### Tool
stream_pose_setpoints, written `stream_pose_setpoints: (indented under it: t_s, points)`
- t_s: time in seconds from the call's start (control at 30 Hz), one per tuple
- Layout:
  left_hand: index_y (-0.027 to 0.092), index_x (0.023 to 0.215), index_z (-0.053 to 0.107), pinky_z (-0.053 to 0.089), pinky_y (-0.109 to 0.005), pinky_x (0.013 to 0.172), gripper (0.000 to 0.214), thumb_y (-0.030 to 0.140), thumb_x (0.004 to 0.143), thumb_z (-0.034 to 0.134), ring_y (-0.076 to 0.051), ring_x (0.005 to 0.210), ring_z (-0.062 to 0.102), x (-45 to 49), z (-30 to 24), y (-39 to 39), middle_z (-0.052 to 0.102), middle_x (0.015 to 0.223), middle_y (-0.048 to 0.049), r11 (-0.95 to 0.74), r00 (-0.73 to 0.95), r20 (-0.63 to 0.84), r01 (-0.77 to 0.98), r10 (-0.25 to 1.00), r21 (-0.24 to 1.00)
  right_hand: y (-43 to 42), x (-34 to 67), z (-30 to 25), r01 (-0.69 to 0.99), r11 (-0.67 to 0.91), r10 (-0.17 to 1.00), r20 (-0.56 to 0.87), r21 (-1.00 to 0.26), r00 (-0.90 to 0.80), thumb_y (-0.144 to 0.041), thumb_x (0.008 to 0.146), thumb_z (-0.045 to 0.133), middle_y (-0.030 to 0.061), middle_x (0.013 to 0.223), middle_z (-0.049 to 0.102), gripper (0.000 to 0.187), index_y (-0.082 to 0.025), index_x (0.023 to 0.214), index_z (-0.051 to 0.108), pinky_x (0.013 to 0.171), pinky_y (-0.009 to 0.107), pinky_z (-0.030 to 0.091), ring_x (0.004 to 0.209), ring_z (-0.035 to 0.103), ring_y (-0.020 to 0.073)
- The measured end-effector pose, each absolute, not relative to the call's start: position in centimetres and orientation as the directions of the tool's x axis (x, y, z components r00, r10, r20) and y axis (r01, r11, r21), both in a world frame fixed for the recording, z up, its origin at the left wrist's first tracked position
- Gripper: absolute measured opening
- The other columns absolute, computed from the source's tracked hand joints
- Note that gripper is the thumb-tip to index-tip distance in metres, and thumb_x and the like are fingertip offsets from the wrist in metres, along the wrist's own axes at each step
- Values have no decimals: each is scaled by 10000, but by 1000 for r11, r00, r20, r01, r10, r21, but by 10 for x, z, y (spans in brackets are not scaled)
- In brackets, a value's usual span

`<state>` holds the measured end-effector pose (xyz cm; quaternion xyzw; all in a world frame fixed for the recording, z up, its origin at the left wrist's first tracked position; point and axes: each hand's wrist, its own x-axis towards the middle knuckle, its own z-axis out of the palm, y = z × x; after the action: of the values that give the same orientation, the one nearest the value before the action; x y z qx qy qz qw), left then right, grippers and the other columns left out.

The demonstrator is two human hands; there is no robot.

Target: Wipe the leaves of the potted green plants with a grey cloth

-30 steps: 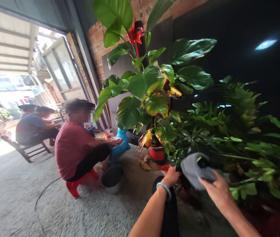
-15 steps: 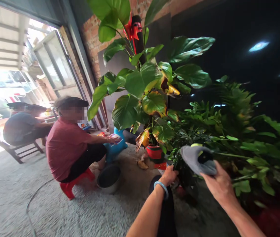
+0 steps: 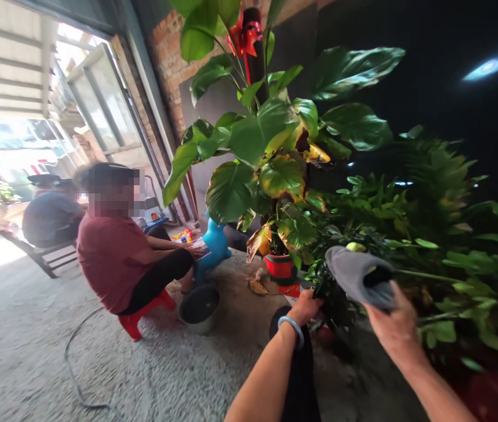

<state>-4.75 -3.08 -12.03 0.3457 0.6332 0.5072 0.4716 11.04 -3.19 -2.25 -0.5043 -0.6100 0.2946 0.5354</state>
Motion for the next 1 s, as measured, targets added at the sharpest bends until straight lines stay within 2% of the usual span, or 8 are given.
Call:
stream_pose_setpoints:
  t_s: [0.1, 0.27, 0.4, 0.5, 0.63, 0.7, 0.8, 1.0]
  points:
    - [161, 724, 641, 477, -251, 591, 118, 74, 649, 612, -116, 525, 519, -54, -119, -35, 586, 554, 22, 216, -361, -208, -17, 909, 976, -46, 105, -53, 312, 243, 964, 264, -919, 26, -466, 448, 584, 45, 531, 630, 237, -284, 595, 547, 527, 381, 462, 546, 581, 269]
    - [174, 1071, 602, 478, -203, 660, 537, -10, 567, 622, -75, 651, 543, -82, -109, -54, 650, 1006, -33, 131, -582, -106, 0, 806, 991, -83, 127, -92, 289, 147, 988, 156, -946, 8, -507, 451, 598, 46, 604, 696, 297, -268, 629, 603, 587, 373, 493, 632, 640, 291]
    - [157, 864, 591, 432, -183, 536, 254, 71, 630, 637, -58, 546, 490, -88, -99, -93, 596, 766, 12, 83, -662, -143, -121, 736, 989, -86, 143, -96, 291, 116, 992, 124, -950, 9, -527, 470, 624, 58, 674, 715, 353, -251, 690, 620, 634, 373, 512, 716, 654, 308]
    - [149, 776, 602, 443, -216, 513, 235, 279, 639, 742, -94, 529, 531, -70, -93, -136, 580, 649, 9, 176, -368, -273, -276, 889, 945, -86, 142, -93, 321, 204, 974, 225, -925, 30, -525, 545, 598, 47, 631, 683, 314, -258, 710, 586, 575, 358, 506, 644, 637, 282]
    - [177, 1110, 637, 527, -323, 717, 674, 486, 545, 834, -225, 906, 650, -31, -81, -181, 672, 1056, -122, 137, -13, -176, -572, 984, 809, -100, 127, -94, 398, 534, 824, 564, -746, -50, -351, 687, 511, 56, 709, 677, 197, -246, 844, 569, 566, 342, 514, 647, 643, 254]
    - [199, 1147, 639, 512, -367, 844, 760, 532, 497, 850, -270, 1048, 621, -14, -73, -189, 658, 1156, -127, 28, -62, -96, -683, 993, 729, -111, 116, -98, 399, 717, 668, 727, -572, -159, -207, 695, 441, 81, 864, 689, 306, -230, 972, 568, 647, 356, 539, 775, 667, 255]
    - [171, 946, 701, 483, -367, 917, 612, 542, 482, 847, -266, 990, 640, -1, -63, -185, 709, 979, -105, -44, -219, -189, -755, 957, 654, -123, 104, -105, 372, 864, 459, 836, -340, -300, -93, 678, 394, 105, 1047, 658, 467, -225, 1093, 562, 772, 395, 544, 972, 640, 265]
    - [160, 706, 620, 515, -320, 750, 422, 268, 374, 859, -182, 694, 625, -4, -75, -158, 667, 731, -41, 26, -489, -427, -635, 761, 772, -130, 100, -111, 285, 920, 373, 820, -268, -434, -106, 615, 453, 175, 1128, 675, 536, -138, 1125, 618, 811, 426, 549, 1042, 636, 313]
